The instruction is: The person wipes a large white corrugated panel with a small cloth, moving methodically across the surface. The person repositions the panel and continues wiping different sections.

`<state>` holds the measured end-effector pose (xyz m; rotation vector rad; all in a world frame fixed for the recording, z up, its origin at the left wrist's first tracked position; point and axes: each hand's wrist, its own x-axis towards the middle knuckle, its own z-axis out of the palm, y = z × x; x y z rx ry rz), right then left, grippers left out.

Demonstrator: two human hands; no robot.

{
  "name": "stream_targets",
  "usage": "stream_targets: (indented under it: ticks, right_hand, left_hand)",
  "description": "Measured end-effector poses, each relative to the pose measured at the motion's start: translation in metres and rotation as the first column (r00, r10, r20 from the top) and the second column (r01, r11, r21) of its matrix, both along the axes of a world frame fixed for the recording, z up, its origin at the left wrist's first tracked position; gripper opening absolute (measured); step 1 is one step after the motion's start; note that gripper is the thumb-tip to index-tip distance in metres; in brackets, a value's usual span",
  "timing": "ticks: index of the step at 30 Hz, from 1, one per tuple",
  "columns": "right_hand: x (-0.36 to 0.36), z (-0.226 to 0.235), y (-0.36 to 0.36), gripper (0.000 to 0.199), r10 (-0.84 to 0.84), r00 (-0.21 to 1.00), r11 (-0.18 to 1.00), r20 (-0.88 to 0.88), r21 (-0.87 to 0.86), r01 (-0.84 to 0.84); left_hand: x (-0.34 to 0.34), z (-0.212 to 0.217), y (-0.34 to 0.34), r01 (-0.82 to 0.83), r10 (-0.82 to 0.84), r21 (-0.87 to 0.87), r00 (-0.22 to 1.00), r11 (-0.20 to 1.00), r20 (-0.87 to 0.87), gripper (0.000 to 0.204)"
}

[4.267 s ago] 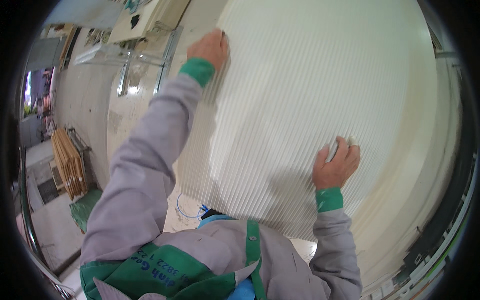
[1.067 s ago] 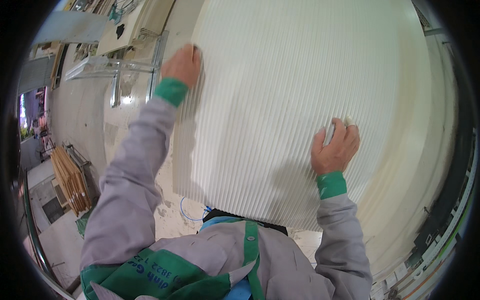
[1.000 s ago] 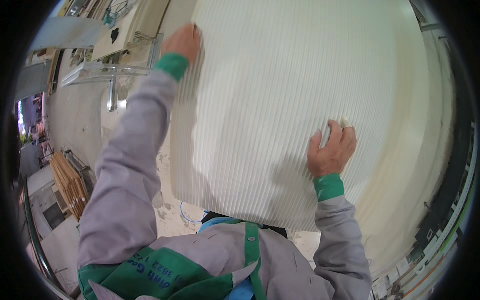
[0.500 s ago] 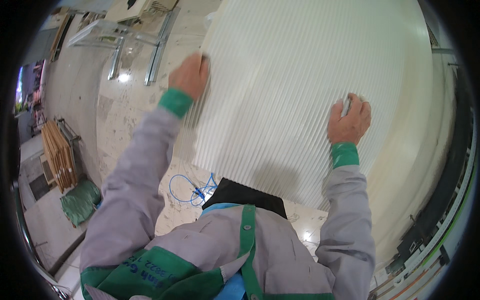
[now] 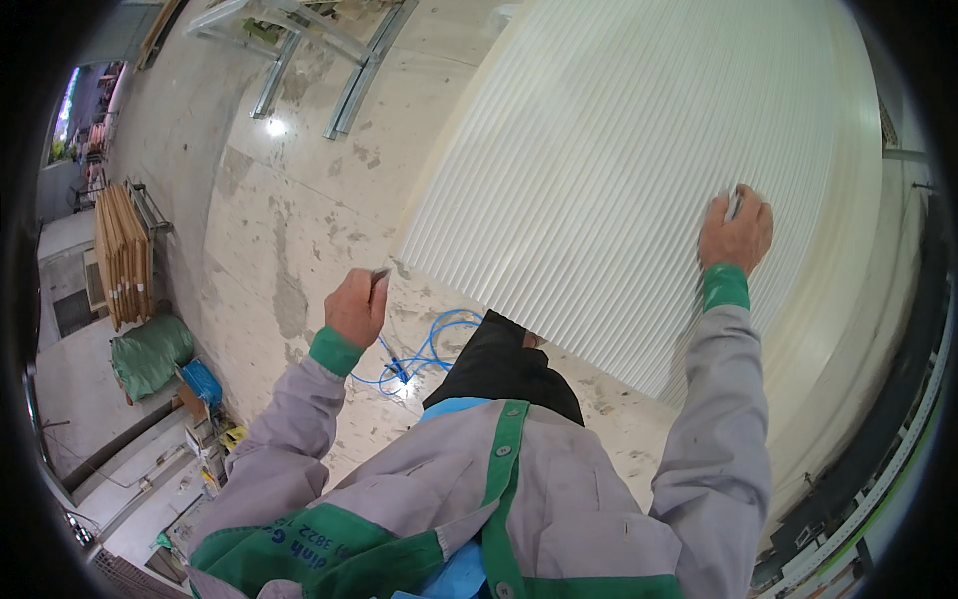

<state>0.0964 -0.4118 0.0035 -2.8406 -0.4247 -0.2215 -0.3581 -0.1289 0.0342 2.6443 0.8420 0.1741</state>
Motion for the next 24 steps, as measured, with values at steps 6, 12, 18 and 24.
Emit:
stream_targets:
  ticks: [6,12,18,24]
  right_hand:
    - [-0.002,-0.004,-0.001,0.041,0.006,1.0,1.0,0.009,0.002,-0.006]
    - [0.002,-0.011,-0.005,0.042,0.053,0.998,0.998,0.022,0.029,-0.053]
    - [0.004,-0.009,-0.001,0.043,0.067,0.996,0.998,0.056,0.007,-0.068]
    - [0.01,-0.012,-0.004,0.045,0.061,0.998,0.998,0.029,0.026,-0.062]
  left_hand:
    - [0.074,-0.003,0.027,0.066,-0.065,0.011,0.992,0.998,-0.105,0.015]
    - [0.176,0.003,0.06,0.101,-0.098,0.016,0.987,0.995,-0.125,0.017]
    - [0.371,-0.019,0.131,0.135,-0.126,0.106,0.988,0.985,-0.09,0.022]
    - [0.601,-0.038,0.211,0.148,-0.128,0.26,0.987,0.954,-0.094,0.029]
